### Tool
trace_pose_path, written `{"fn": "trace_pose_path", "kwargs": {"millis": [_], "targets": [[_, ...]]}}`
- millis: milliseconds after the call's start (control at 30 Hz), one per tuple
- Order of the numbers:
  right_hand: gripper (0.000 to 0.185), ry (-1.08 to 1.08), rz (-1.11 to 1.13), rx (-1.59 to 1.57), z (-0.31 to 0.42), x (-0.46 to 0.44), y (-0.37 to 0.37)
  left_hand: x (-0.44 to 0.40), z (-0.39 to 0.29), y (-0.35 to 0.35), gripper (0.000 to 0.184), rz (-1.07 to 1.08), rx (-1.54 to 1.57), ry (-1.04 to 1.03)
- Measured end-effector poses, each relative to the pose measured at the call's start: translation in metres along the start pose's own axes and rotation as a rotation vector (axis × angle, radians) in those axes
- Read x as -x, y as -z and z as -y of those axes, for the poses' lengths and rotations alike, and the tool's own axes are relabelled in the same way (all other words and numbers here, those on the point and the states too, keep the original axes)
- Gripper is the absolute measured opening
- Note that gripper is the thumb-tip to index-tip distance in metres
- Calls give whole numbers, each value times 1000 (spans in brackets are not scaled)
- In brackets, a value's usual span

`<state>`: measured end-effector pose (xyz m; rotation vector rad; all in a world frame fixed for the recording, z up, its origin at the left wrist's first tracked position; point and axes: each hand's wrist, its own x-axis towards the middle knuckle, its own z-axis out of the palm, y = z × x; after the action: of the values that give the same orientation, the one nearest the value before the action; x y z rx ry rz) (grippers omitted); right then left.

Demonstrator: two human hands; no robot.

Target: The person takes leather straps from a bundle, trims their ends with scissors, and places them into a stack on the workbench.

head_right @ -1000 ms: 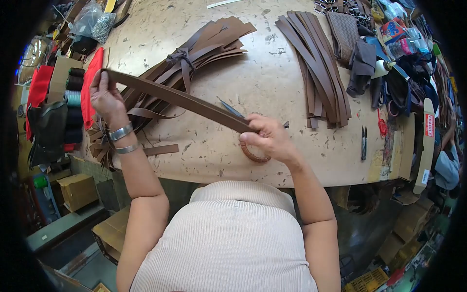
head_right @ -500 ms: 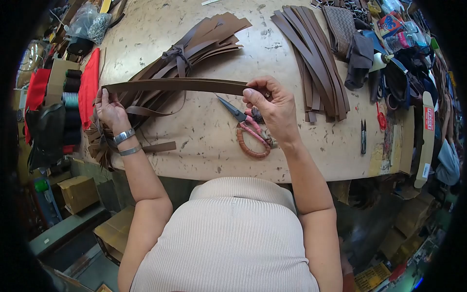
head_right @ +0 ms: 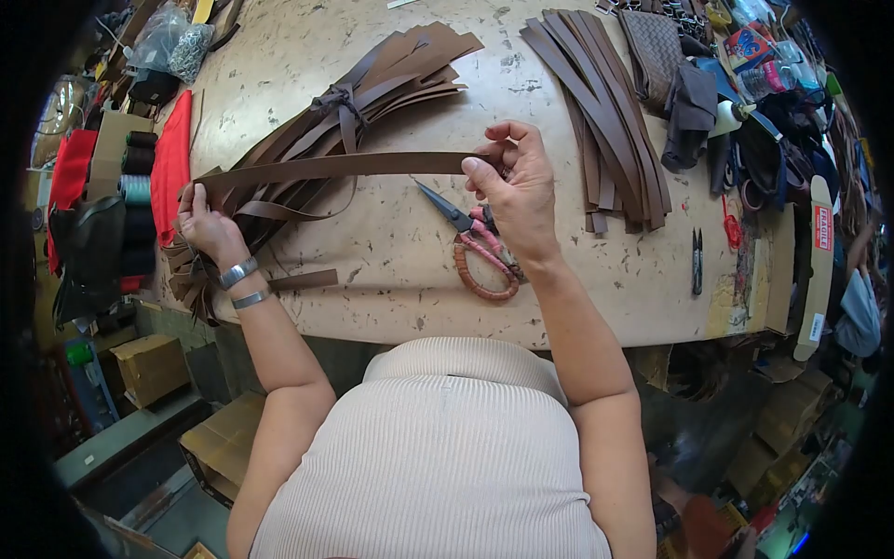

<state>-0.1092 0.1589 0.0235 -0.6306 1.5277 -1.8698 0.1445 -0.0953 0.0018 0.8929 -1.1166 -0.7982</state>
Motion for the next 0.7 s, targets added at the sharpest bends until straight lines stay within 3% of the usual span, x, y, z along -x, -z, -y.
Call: {"fn": "trace_pose_path", "kwargs": {"millis": [33,133,167,233,267,333,433,567,700], "targets": [[31,-7,5,23,1,1,-1,2,-3,-1,17,16,-177,-114],[33,10,52,60,0,5,-8,41,-52,-38,26,190,-1061,-821],[33,19,76,69,-1,7,-10,65,-61,-53,28,433,-856,-712],[32,34,103,111,-2,10,-16,106,-87,-84,30,897,-617,-759],[32,43,118,131,-2,10,-18,129,-93,-94,23,962,-660,-815],[32,80,120,130,-3,11,-18,152,-88,-101,15,1246,-547,-538],[31,-5,119,131,0,14,-11,157,-75,-104,10,1302,-395,-296],[30,-142,92,63,-2,21,-6,157,-68,-101,10,1320,-371,-278],[28,-84,90,240,-6,26,-2,163,-65,-98,11,1352,-386,-218]]}}
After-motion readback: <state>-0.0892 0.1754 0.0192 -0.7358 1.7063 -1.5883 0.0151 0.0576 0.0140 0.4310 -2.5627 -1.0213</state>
